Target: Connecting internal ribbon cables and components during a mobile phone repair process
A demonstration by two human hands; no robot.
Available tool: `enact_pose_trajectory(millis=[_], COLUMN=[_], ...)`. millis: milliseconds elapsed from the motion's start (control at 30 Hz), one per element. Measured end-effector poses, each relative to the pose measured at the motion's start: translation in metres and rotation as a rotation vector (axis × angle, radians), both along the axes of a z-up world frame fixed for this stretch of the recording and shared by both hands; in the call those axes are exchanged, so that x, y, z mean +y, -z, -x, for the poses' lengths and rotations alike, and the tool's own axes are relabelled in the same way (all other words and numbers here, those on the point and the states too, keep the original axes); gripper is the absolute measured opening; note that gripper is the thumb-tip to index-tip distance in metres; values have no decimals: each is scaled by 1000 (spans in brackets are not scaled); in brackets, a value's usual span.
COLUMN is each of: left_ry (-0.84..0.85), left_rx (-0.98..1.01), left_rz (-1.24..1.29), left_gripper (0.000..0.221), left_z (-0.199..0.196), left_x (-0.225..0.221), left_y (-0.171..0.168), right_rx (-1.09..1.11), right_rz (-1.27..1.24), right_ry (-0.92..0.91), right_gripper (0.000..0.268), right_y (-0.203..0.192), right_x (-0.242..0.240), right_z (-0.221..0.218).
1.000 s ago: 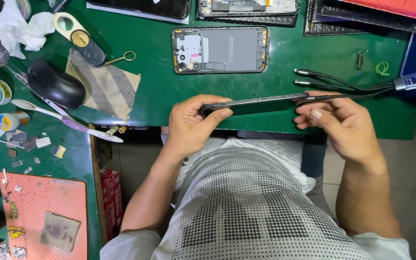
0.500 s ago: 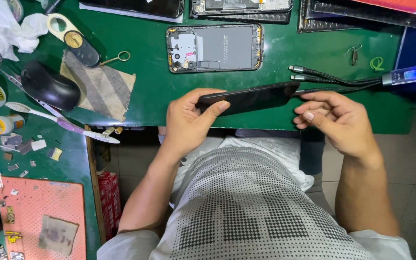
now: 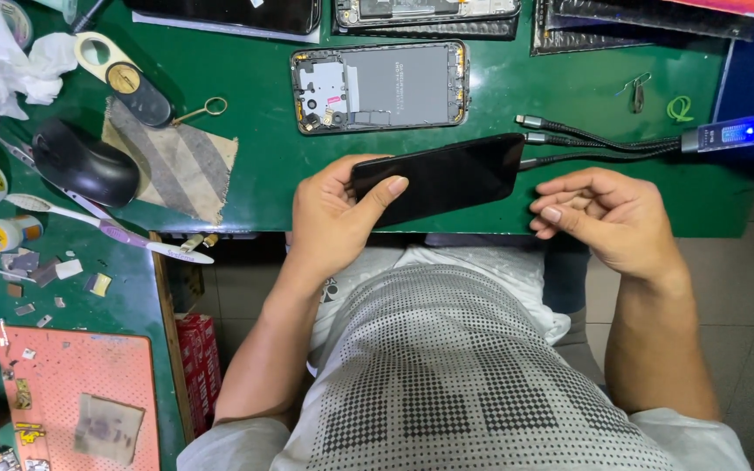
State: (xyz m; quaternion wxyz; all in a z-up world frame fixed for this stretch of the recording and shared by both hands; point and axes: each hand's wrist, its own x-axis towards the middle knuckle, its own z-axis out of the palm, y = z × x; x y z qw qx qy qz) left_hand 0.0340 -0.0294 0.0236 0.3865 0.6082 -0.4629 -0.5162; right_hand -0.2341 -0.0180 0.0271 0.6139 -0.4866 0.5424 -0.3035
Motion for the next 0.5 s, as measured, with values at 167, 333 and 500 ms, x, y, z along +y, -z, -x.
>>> enact_pose_trajectory(millis=[167, 333, 500], left_ry=[36, 142, 229], left_rx=[46, -17, 9], left_rz=[56, 272, 458], left_gripper=[19, 15, 18], left_z=[0, -5, -10], left_x=[2, 8, 7], left_y=[-2, -6, -5], right_rx=[2, 177, 315], right_rz=[-6, 248, 587], right_ry=[29, -42, -281], right_gripper=[22, 12, 5], right_y=[1, -29, -74], right_x=[3, 3, -31], right_z=[-2, -10, -34])
